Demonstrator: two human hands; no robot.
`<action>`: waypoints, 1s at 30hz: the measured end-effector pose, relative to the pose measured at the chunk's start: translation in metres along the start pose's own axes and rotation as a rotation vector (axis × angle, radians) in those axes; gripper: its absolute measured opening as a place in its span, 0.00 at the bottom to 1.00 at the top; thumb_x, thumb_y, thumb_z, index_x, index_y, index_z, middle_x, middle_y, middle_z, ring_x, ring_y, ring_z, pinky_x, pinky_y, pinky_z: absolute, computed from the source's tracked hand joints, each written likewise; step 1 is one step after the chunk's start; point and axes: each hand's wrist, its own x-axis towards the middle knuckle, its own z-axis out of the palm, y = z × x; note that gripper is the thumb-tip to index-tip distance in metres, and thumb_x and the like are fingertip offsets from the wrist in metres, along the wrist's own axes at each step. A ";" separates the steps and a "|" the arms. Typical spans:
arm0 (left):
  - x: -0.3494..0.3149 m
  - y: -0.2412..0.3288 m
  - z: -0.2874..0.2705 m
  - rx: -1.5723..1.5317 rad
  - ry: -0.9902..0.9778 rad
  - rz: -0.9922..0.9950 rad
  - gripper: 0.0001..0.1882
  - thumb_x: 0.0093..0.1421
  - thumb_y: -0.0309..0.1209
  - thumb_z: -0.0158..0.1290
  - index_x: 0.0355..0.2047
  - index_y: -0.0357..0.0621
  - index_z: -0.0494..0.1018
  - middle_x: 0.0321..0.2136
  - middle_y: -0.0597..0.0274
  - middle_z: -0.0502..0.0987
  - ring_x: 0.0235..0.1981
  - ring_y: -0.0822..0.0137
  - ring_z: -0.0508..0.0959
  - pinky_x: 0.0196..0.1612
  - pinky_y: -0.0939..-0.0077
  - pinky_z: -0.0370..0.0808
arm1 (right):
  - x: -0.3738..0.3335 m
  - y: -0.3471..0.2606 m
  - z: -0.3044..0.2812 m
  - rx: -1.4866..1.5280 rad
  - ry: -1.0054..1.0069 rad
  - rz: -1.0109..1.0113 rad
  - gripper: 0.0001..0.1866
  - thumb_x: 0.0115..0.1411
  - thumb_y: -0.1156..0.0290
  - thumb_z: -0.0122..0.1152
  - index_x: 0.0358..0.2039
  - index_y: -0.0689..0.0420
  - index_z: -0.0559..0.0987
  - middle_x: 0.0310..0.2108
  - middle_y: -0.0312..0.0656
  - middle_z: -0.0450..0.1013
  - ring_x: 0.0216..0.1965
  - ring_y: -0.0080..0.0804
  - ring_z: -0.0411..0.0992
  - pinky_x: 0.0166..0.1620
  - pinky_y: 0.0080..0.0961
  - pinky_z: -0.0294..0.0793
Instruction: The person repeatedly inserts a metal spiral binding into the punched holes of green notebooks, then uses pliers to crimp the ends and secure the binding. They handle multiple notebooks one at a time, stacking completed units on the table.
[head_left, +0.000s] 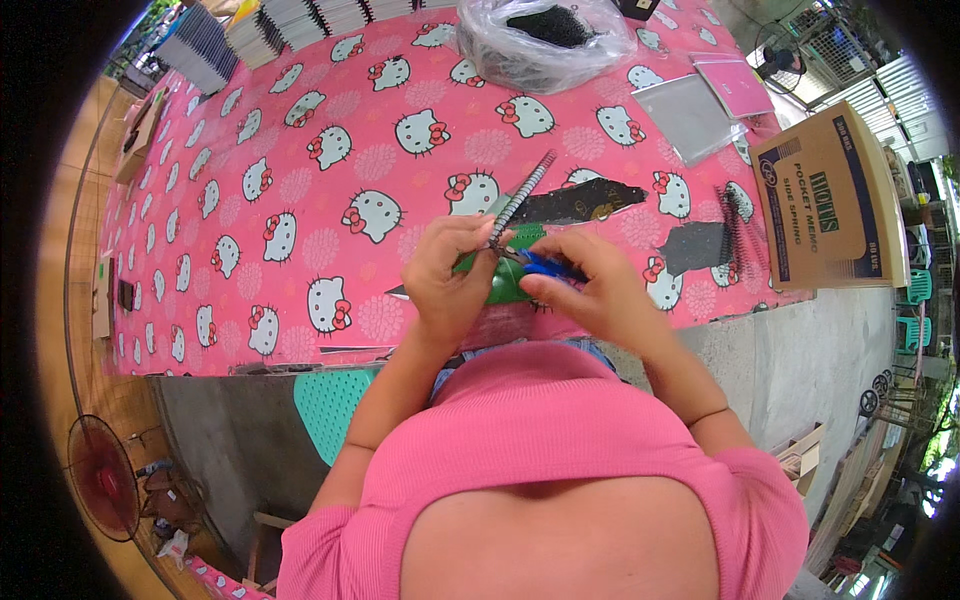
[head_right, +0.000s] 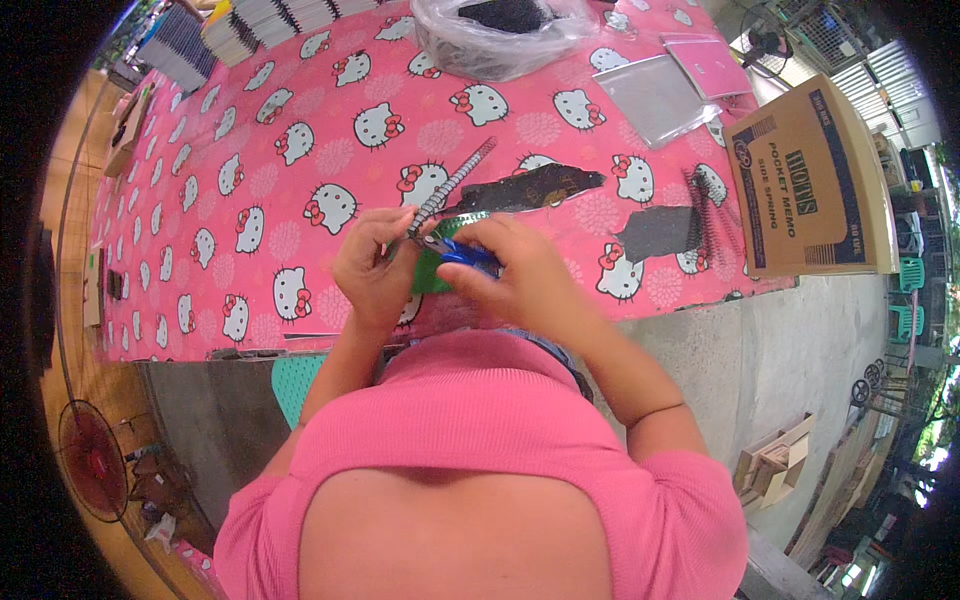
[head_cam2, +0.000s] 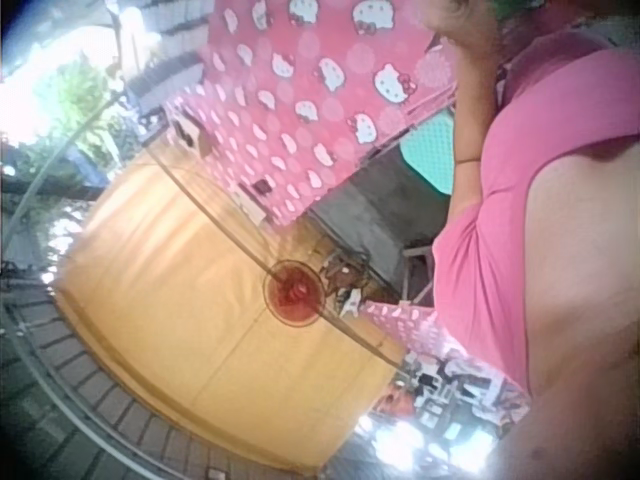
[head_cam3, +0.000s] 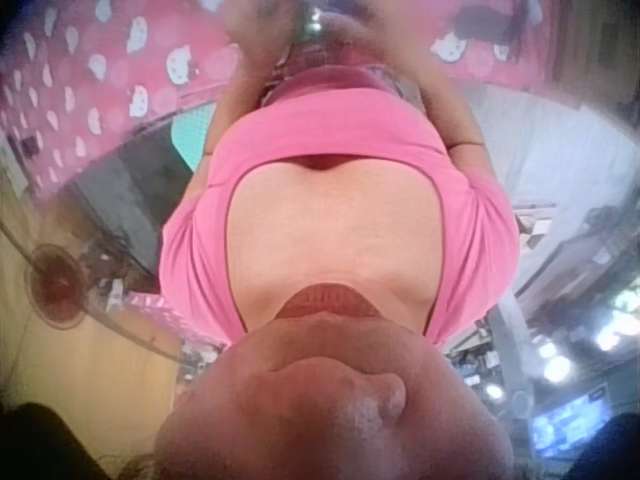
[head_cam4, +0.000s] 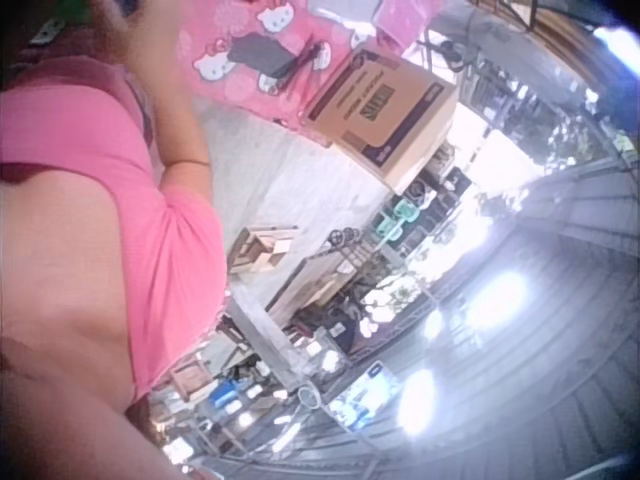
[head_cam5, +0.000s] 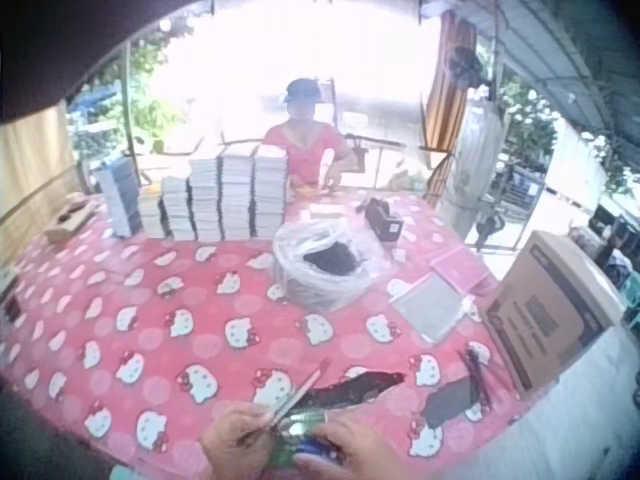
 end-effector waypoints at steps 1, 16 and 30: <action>-0.002 -0.001 -0.001 0.025 -0.013 0.050 0.14 0.44 0.12 0.60 0.32 0.37 0.75 0.32 0.53 0.79 0.34 0.60 0.80 0.38 0.69 0.78 | 0.001 0.010 -0.006 0.419 -0.198 0.207 0.19 0.58 0.60 0.62 0.42 0.62 0.75 0.37 0.46 0.75 0.40 0.43 0.74 0.43 0.38 0.73; -0.039 -0.007 -0.021 0.186 -0.682 0.092 0.17 0.44 0.20 0.59 0.37 0.40 0.75 0.44 0.57 0.78 0.35 0.59 0.74 0.38 0.69 0.75 | -0.007 0.121 -0.014 -0.356 0.079 -0.081 0.22 0.60 0.58 0.58 0.49 0.59 0.73 0.41 0.48 0.70 0.44 0.48 0.68 0.47 0.38 0.67; -0.046 -0.013 -0.020 0.127 -0.638 0.074 0.19 0.43 0.18 0.57 0.39 0.39 0.76 0.45 0.57 0.78 0.33 0.59 0.74 0.38 0.70 0.74 | 0.010 0.124 -0.014 -0.643 0.049 -0.184 0.23 0.57 0.52 0.59 0.46 0.54 0.76 0.40 0.43 0.70 0.45 0.41 0.68 0.46 0.38 0.66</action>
